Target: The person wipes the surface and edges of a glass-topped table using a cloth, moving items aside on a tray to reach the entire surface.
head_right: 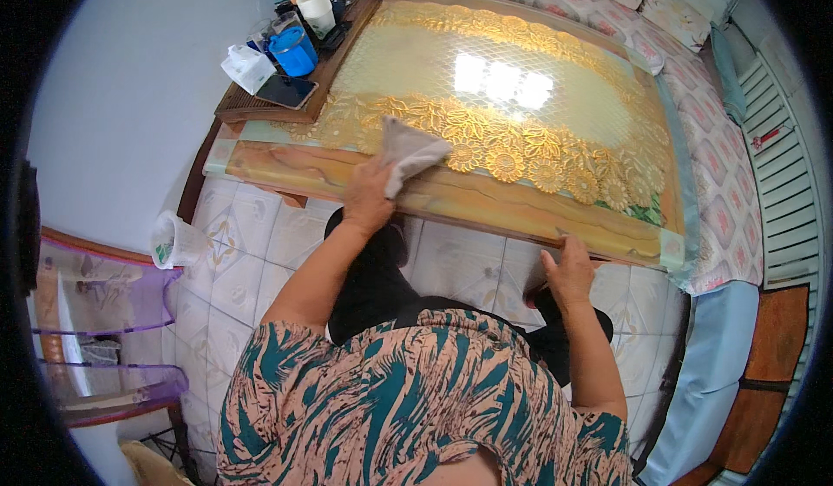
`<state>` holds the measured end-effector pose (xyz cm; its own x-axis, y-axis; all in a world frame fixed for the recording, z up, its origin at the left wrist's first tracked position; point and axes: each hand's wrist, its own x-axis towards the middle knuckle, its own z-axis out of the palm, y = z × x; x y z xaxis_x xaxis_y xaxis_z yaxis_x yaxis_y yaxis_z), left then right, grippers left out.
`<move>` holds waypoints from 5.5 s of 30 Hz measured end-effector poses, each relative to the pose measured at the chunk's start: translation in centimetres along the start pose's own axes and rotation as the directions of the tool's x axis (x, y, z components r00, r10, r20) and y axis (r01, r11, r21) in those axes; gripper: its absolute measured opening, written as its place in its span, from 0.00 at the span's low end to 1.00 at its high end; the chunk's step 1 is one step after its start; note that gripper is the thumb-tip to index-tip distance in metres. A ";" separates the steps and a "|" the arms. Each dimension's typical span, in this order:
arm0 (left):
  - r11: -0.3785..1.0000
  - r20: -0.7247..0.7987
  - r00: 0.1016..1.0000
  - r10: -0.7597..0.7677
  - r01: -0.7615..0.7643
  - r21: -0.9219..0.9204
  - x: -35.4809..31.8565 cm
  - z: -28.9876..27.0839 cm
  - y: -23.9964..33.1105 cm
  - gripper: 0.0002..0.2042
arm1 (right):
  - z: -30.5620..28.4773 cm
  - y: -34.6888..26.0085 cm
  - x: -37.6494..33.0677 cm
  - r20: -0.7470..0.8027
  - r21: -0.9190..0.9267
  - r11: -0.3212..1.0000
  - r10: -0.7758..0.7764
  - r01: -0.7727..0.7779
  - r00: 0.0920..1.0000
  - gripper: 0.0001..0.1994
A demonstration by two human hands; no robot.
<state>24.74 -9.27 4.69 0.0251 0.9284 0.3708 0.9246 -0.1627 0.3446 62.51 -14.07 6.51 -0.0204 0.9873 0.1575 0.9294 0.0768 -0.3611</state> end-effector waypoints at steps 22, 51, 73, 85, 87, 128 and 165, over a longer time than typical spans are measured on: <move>0.463 -0.181 0.624 -0.760 0.716 0.522 -2.9 -11.3 -31.8 0.20 | -1.0 -1.8 8.7 0.609 -0.545 0.821 0.245 0.173 0.754 0.26; 0.917 0.166 0.963 -0.214 0.139 0.373 -3.6 -5.1 -6.4 0.27 | -0.1 0.7 6.6 0.447 -0.328 0.940 0.069 0.092 0.892 0.22; 0.965 0.168 0.981 0.095 -0.132 0.224 12.7 8.6 4.4 0.24 | -5.5 9.7 7.9 0.574 -0.440 0.888 0.164 0.134 0.802 0.19; 0.841 0.191 0.841 0.506 -0.433 -0.325 6.5 10.3 20.9 0.24 | -4.9 10.3 7.9 0.563 -0.473 0.868 0.167 0.150 0.809 0.19; 0.855 0.111 0.885 0.453 -0.395 -0.337 6.0 9.8 16.7 0.24 | -4.8 10.4 7.8 0.553 -0.466 0.868 0.134 0.172 0.822 0.19; 0.993 0.130 0.989 0.070 -0.082 0.089 16.7 15.3 17.6 0.18 | -4.3 9.3 7.8 0.538 -0.474 0.870 0.166 0.134 0.827 0.11; 0.432 0.512 0.817 0.266 0.373 -0.821 1.0 7.2 20.2 0.40 | -1.3 -1.7 4.5 0.183 0.700 0.645 0.253 -0.306 0.950 0.42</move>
<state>46.17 -9.23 5.81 0.4611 0.8861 -0.0465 0.0967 0.0019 0.9953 61.26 -9.96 9.02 0.1483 0.9828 -0.1096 0.3472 -0.1555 -0.9248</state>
